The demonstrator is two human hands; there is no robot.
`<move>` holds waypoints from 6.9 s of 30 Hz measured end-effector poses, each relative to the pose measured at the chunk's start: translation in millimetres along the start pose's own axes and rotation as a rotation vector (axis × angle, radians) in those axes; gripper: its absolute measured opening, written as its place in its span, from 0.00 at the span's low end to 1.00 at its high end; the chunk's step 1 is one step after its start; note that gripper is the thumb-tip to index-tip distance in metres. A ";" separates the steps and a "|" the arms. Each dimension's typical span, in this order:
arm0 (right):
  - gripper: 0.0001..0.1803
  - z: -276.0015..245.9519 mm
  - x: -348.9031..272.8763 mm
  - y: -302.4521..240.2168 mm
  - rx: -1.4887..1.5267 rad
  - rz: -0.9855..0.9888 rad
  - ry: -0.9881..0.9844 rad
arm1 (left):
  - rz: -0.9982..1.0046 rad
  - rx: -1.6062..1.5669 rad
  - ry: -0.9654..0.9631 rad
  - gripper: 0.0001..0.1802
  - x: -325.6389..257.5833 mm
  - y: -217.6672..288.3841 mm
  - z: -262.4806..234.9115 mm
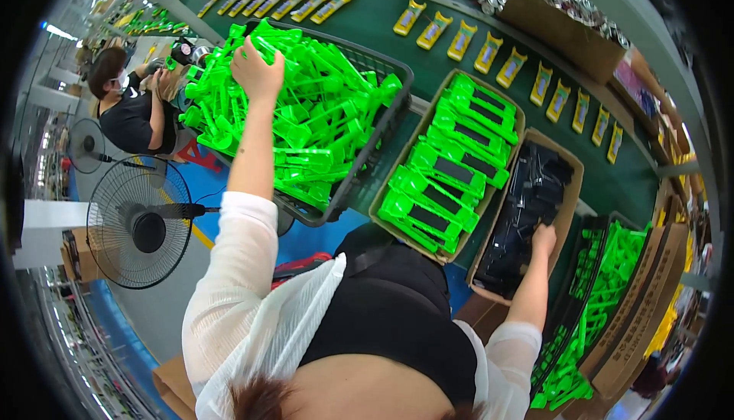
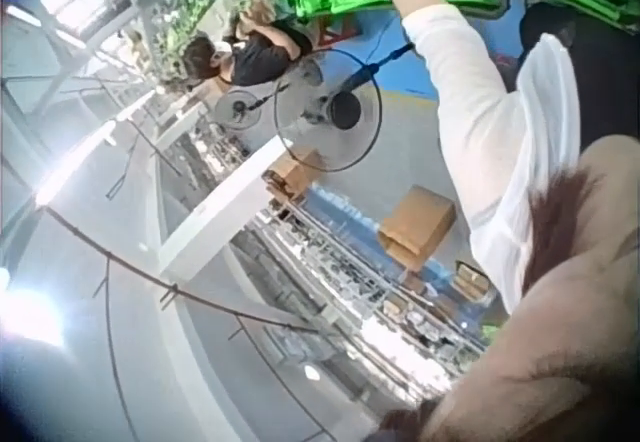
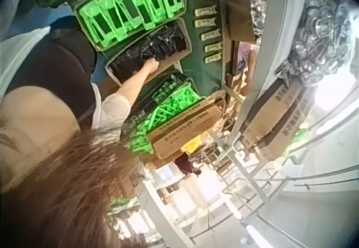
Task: Assembling plastic components by inserting black strips into green plastic frames.
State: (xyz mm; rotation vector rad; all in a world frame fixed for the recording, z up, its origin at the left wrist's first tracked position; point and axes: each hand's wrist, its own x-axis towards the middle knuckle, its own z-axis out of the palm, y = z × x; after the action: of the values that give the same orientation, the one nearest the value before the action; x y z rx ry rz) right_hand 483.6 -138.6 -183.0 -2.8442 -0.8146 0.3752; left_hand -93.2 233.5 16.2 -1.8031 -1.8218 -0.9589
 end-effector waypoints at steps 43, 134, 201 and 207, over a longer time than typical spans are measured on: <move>0.21 30.9 -40.4 31.8 0.120 -0.009 0.194 | -0.200 -0.116 -0.445 0.34 -187.7 -33.5 -86.0; 0.20 -129.2 -223.8 -211.5 0.688 -0.383 -0.677 | -0.475 -1.304 -1.817 0.08 -160.9 123.9 -103.2; 0.12 -79.3 -146.8 -86.3 0.987 -0.012 0.031 | 0.324 -0.115 -0.583 0.13 -72.9 27.6 -32.2; 0.11 -83.3 -151.3 -102.5 0.985 -0.097 -0.013 | 0.169 -0.254 -0.980 0.13 -75.7 -24.0 -10.4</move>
State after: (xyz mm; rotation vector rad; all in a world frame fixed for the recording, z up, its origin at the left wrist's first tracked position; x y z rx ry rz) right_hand 331.9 -140.9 -51.4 -1.8805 -0.5393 0.5772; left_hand -112.1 174.6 -34.6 -2.8535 -2.0258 -0.2127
